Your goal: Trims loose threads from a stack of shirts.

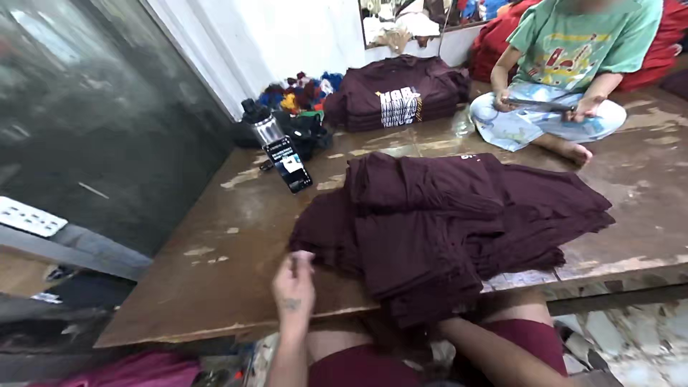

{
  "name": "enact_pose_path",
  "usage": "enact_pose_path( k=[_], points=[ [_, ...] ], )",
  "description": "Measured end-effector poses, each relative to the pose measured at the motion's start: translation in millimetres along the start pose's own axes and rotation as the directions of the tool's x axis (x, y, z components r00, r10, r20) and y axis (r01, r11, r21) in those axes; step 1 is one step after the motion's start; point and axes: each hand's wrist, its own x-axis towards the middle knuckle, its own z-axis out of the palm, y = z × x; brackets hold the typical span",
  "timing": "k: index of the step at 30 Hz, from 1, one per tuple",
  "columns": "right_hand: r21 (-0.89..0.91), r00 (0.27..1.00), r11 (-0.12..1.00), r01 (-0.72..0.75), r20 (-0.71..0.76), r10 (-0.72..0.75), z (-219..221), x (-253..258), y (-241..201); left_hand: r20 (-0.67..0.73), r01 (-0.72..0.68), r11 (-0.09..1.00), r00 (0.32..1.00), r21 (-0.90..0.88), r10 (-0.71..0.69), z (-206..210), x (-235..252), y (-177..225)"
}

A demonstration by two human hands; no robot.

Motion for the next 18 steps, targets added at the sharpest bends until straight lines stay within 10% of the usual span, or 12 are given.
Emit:
enact_pose_path(
  k=[3,6,11,13,18],
  points=[
    [-0.166,0.853,0.842,0.514,-0.006,-0.522,4.1,-32.9,-3.0,0.28,-0.402,0.905,0.861,-0.14,0.426,29.5,-25.3,35.5],
    [-0.285,0.38,0.472,0.834,-0.323,-0.867,-7.1,-114.4,3.4,0.647,-0.381,0.92,0.678,-0.096,0.349,55.4,-20.9,46.3],
    [-0.585,-0.184,0.574,0.573,-0.775,-0.605,-46.4,-146.0,67.8,0.511,-0.368,0.896,0.737,-0.247,0.443,64.0,-16.8,39.4],
    [-0.611,-0.26,0.637,0.469,-0.786,-0.562,-77.0,-145.2,60.7,0.515,-0.411,0.874,0.707,-0.26,0.485,64.1,-8.9,43.0],
    [-0.515,-0.067,0.711,0.48,-0.829,-0.555,-110.7,-104.9,8.1,0.367,-0.623,0.748,0.656,-0.23,0.66,70.9,-7.1,59.7]
  ],
)
